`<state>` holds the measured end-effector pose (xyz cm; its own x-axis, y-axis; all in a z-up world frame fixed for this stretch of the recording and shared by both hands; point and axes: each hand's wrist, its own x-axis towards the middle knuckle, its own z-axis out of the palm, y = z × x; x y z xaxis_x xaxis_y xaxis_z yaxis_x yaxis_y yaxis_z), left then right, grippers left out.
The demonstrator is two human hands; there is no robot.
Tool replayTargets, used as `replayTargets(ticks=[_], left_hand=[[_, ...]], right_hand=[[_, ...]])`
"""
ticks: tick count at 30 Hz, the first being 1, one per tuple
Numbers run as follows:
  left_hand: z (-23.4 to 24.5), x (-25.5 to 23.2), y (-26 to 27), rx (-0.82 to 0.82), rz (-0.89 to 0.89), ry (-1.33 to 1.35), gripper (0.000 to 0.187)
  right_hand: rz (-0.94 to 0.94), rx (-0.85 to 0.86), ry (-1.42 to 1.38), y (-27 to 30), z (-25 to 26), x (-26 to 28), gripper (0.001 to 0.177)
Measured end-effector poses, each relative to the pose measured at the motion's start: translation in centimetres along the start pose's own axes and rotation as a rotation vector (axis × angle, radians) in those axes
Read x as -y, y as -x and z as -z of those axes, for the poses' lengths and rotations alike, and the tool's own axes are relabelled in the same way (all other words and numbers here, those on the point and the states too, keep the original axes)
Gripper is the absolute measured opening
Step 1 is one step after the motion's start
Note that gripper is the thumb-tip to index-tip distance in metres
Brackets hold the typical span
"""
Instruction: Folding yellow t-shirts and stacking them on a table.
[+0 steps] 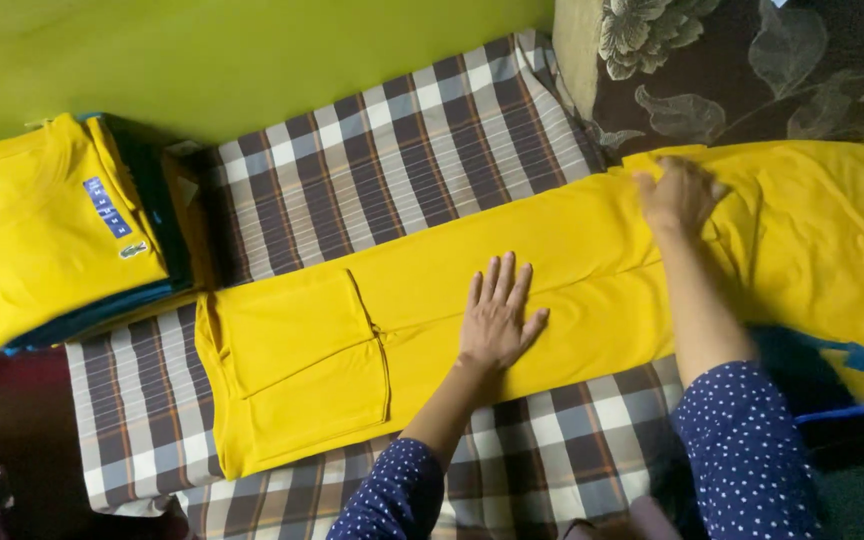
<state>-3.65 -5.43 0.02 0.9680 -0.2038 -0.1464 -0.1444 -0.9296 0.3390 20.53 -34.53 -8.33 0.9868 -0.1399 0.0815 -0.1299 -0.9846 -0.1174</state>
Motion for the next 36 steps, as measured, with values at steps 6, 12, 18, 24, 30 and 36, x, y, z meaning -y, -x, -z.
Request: replayTargets(ticks=[6,12,18,24,30,36], left_hand=[[0.2,-0.1,0.0,-0.002,0.001,0.028,0.080],[0.4,-0.2,0.1,0.058,0.015,0.006,0.080],[0.4,0.8,-1.6,0.064,0.030,0.027,0.078],[1.1,5.7,-5.6,-0.116,0.253,-0.076,0.071],[-0.5,3.2,-1.7,-0.046,0.117,-0.031,0.083],[2.3,19.3,5.3,-0.532,0.152,0.167,0.058]], right_hand=[[-0.017,-0.364,0.096,5.1,2.6,6.6,0.040],[0.843,-0.161,-0.225,14.2,3.6,14.9,0.061],[0.267,0.133,-0.098,13.8,7.2,13.2,0.061],[0.286,0.021,-0.074,15.0,6.2,12.5,0.062],[0.313,-0.046,-0.125,15.3,6.1,12.5,0.060],[0.442,-0.224,-0.143,15.1,5.7,12.1,0.058]])
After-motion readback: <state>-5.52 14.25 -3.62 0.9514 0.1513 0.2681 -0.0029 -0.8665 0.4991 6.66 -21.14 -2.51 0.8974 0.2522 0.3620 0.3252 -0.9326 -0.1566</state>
